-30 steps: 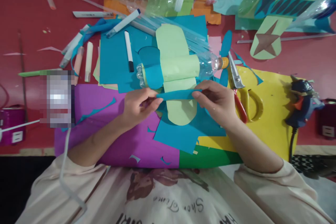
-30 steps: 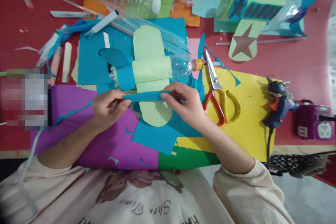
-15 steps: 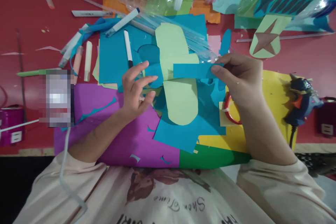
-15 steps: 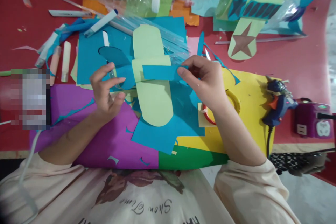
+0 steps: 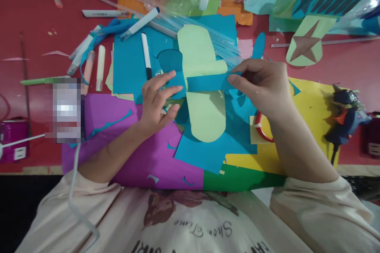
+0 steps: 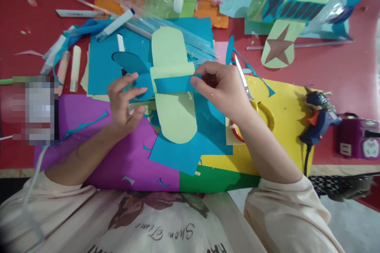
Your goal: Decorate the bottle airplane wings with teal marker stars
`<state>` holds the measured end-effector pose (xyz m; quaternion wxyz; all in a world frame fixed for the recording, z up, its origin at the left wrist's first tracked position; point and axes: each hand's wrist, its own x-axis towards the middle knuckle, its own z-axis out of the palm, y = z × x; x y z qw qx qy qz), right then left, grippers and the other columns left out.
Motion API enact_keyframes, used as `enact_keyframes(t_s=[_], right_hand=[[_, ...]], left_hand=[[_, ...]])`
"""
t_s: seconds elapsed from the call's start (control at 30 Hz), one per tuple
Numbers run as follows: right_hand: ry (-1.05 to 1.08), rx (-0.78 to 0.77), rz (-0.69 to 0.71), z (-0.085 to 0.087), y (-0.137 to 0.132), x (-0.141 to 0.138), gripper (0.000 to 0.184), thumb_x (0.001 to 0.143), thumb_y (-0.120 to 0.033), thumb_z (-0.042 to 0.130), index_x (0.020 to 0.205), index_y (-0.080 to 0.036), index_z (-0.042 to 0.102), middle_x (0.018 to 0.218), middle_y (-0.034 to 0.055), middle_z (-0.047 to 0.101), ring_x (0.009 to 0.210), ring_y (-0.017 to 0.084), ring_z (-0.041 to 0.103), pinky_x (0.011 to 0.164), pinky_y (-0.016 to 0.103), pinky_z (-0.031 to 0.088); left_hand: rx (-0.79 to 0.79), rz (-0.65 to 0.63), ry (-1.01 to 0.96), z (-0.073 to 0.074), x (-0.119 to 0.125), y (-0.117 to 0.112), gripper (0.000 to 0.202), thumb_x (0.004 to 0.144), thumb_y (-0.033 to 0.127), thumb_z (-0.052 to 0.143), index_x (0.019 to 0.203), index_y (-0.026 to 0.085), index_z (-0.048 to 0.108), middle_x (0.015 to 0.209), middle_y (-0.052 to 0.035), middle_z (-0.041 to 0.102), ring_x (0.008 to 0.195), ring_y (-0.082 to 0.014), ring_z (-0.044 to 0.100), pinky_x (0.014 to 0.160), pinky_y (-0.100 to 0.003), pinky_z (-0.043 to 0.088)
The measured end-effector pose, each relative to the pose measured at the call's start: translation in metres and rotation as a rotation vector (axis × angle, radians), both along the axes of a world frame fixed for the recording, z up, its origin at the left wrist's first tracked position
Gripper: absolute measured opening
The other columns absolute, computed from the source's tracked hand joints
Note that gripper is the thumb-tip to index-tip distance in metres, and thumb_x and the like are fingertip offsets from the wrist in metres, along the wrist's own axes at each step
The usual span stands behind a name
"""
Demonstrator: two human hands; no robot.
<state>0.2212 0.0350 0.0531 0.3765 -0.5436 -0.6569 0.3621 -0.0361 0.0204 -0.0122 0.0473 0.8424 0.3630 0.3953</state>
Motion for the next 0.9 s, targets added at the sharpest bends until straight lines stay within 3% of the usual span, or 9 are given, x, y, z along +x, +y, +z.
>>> enact_keyframes(t_s=[0.4,0.6,0.9], right_hand=[[-0.020,0.013,-0.003,0.0000,0.0018,-0.0045,0.020,0.080,-0.027,0.070,0.064,-0.022,0.058,0.055,-0.0039,0.042,0.052,0.010,0.039,0.052,0.029,0.031],[-0.026,0.020,-0.018,-0.0002,0.0022,-0.0066,0.022,0.079,-0.033,0.072,0.065,-0.023,0.057,0.056,-0.0033,0.043,0.054,0.011,0.042,0.053,0.029,0.032],[-0.073,0.055,-0.017,-0.0027,0.0030,-0.0051,0.021,0.079,-0.029,0.072,0.065,-0.023,0.057,0.059,-0.0022,0.050,0.055,0.012,0.045,0.053,0.029,0.038]], left_hand=[[-0.067,-0.010,-0.005,-0.0023,-0.0007,0.0001,0.032,0.099,0.048,0.041,0.126,0.035,0.055,0.131,-0.0022,0.063,0.119,-0.0246,0.059,0.106,-0.048,0.041],[-0.070,0.052,0.057,-0.0027,0.0031,-0.0032,0.039,0.100,0.053,0.033,0.128,0.040,0.057,0.128,-0.0027,0.064,0.121,-0.0256,0.058,0.114,-0.048,0.034],[0.046,0.053,0.110,-0.0060,0.0047,-0.0025,0.045,0.101,0.055,0.030,0.138,0.040,0.052,0.127,-0.0040,0.060,0.120,-0.0244,0.056,0.115,-0.044,0.031]])
